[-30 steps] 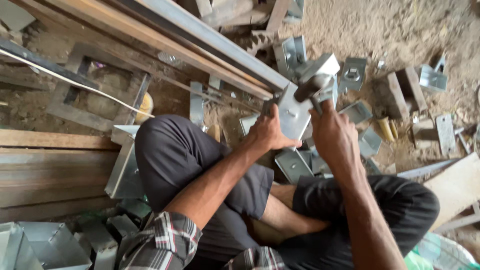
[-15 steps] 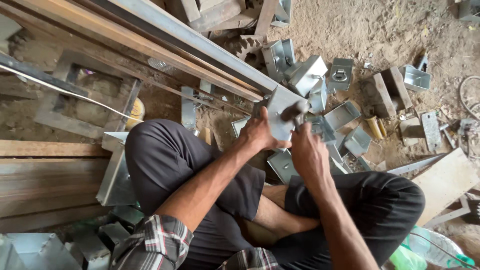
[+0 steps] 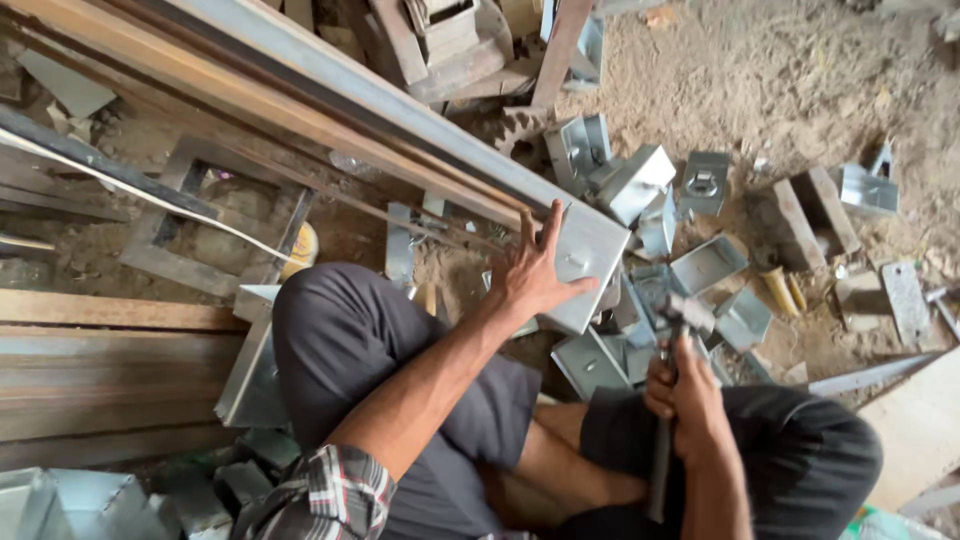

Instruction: The person assembles metal boxes by hammering the components together and aligning the metal sheets in a fabrication environment.

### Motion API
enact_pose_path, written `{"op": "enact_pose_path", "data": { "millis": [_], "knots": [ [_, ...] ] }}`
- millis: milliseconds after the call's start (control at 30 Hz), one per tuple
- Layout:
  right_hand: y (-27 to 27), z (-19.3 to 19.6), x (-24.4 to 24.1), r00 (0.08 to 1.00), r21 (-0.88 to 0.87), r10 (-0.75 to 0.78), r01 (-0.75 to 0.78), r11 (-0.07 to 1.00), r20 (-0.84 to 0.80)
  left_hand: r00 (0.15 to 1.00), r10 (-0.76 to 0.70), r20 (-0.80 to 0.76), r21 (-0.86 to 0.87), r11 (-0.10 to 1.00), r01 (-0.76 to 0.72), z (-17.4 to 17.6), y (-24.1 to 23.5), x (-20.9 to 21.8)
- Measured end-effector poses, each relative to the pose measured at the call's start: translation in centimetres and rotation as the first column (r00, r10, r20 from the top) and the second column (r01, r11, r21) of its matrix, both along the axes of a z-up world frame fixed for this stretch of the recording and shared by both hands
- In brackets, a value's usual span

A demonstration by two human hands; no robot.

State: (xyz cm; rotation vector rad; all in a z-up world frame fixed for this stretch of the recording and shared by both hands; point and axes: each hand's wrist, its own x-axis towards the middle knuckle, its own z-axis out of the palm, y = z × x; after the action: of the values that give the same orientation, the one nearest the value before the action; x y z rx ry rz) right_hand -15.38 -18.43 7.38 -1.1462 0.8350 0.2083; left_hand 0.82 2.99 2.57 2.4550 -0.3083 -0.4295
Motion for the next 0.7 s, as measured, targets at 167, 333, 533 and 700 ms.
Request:
{"op": "enact_pose_path", "data": {
  "millis": [167, 333, 533, 700],
  "knots": [
    [-3.6, -4.7, 0.3, 0.97, 0.277, -0.223, 0.189, 0.942, 0.097, 0.988, -0.055, -0.142, -0.022, 0.998, 0.052, -0.9, -1.0, 1.0],
    [-3.4, -5.2, 0.9, 0.976, 0.252, -0.213, 0.197, 0.947, 0.037, 0.986, -0.142, 0.092, -0.008, 0.99, 0.144, -2.8, -1.0, 0.6],
    [-2.3, -4.4, 1.6, 0.983, 0.237, -0.182, 0.182, 0.954, -0.021, 0.976, -0.196, 0.095, 0.062, 0.98, 0.191, -2.3, -0.6, 1.5],
    [-2.3, -4.6, 1.7, 0.98, 0.251, -0.195, 0.195, 0.948, -0.023, 0.606, -0.586, 0.538, 0.66, 0.74, 0.13, -1.4, -0.8, 4.5]
  ]
}}
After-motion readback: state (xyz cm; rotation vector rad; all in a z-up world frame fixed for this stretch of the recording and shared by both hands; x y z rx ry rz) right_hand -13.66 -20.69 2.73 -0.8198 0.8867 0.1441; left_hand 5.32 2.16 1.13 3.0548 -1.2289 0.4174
